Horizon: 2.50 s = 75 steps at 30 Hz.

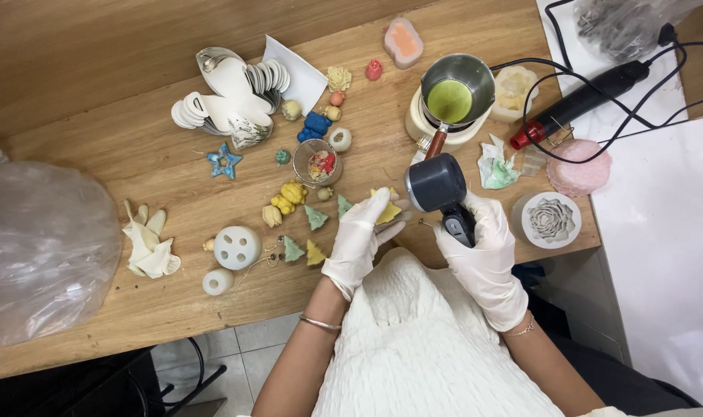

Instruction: The person puts on white gloves, then uses a heat gun to melt and smooth the surface of small yellow wax candle shapes on a wooden workbench, repositioning each piece between passes. At the end they hold a melting pot of green wax and spoon the melted wax onto a candle piece.

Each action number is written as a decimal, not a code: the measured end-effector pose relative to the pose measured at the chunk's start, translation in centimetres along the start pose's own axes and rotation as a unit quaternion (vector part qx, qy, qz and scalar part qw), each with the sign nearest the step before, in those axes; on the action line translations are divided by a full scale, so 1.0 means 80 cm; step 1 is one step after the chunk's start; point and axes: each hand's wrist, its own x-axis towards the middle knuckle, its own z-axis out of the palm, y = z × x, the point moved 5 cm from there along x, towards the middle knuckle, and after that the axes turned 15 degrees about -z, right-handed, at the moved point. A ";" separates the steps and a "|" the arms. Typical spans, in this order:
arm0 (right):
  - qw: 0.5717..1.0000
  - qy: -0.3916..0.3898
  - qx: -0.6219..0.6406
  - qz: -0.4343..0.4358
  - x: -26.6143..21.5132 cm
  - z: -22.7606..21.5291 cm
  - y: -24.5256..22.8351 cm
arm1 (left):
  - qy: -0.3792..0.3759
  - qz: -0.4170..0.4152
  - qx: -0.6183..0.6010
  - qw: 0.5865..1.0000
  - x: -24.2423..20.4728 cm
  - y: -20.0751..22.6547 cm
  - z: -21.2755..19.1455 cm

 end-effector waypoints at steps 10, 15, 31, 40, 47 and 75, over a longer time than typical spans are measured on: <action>1.000 0.002 0.004 0.004 -0.007 -0.004 0.004 | -0.001 0.029 0.024 0.999 0.003 -0.004 0.005; 1.000 0.008 0.004 -0.008 -0.006 -0.005 0.003 | 0.000 0.021 0.030 0.999 0.002 -0.004 0.007; 1.000 0.008 -0.003 0.000 -0.015 -0.004 0.008 | 0.000 0.014 0.012 1.000 0.005 -0.013 0.002; 1.000 0.011 -0.008 0.008 -0.019 -0.005 0.012 | -0.001 0.010 0.000 1.000 0.012 -0.019 -0.003; 1.000 0.015 -0.006 0.000 -0.021 -0.005 0.010 | -0.004 0.023 0.017 1.000 0.013 -0.019 -0.005; 0.997 0.016 -0.014 0.075 -0.046 -0.009 0.012 | -0.142 0.002 -0.201 0.969 -0.014 -0.031 0.005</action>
